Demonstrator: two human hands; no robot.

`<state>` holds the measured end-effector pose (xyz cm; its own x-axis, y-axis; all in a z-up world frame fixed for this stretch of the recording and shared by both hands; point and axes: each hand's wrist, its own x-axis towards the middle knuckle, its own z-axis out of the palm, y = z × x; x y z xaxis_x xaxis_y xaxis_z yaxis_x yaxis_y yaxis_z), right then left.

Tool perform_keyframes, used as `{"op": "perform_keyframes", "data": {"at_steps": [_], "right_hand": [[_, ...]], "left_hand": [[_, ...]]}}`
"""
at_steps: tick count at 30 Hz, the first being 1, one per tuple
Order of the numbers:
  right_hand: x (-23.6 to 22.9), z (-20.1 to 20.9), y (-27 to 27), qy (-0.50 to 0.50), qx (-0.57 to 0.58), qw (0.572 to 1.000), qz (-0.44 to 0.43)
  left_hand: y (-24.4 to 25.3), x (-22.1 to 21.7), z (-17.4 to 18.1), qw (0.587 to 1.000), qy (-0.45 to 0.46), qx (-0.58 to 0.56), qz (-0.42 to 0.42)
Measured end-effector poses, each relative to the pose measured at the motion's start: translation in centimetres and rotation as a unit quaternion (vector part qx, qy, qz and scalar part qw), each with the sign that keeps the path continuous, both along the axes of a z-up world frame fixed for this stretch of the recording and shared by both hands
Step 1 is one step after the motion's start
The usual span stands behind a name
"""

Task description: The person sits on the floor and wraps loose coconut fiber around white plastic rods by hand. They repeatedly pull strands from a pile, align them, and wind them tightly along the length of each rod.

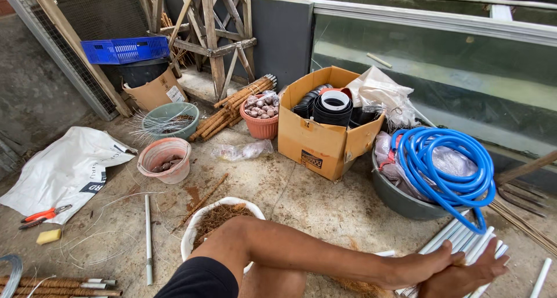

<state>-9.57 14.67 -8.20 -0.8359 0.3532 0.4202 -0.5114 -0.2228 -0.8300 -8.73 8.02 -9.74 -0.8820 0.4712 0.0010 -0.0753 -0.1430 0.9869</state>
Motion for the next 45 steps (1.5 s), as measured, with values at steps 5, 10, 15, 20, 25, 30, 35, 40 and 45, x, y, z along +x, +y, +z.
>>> {"op": "perform_keyframes", "data": {"at_steps": [5,10,15,20,25,30,35,40,45], "right_hand": [[1.1,-1.4,-1.5,0.006,0.166,0.985,-0.047],[-0.3,-0.3,-2.0,0.022,0.095,0.994,-0.057],[-1.1,1.8,0.7,-0.045,0.035,0.986,-0.158],[2.1,2.9,-1.7,0.046,0.101,0.994,0.008],[0.4,2.6,-0.6,0.012,0.160,0.981,-0.112],[-3.0,-0.3,3.0,-0.041,0.127,0.991,-0.029],[-0.3,-0.5,4.6,-0.128,0.019,0.979,0.159],[3.1,3.1,4.6,-0.129,-0.185,0.914,0.337],[4.1,2.5,4.9,-0.134,-0.014,0.928,0.348]], "left_hand": [[-0.2,-0.1,1.5,0.996,-0.005,0.085,0.034],[-0.7,0.1,1.5,0.992,-0.057,0.105,0.028],[1.7,-0.2,0.3,0.996,-0.018,0.091,0.012],[-0.1,-0.7,1.4,0.988,-0.025,0.149,0.028],[-0.3,-0.9,0.2,0.996,0.004,0.059,0.070],[0.1,-0.9,-1.3,0.994,0.047,-0.066,0.069],[-2.6,1.1,0.0,0.981,0.159,-0.005,0.110],[-4.4,2.5,3.4,0.994,0.095,-0.015,0.051],[-3.8,3.5,3.8,0.987,0.120,-0.110,0.016]]}}
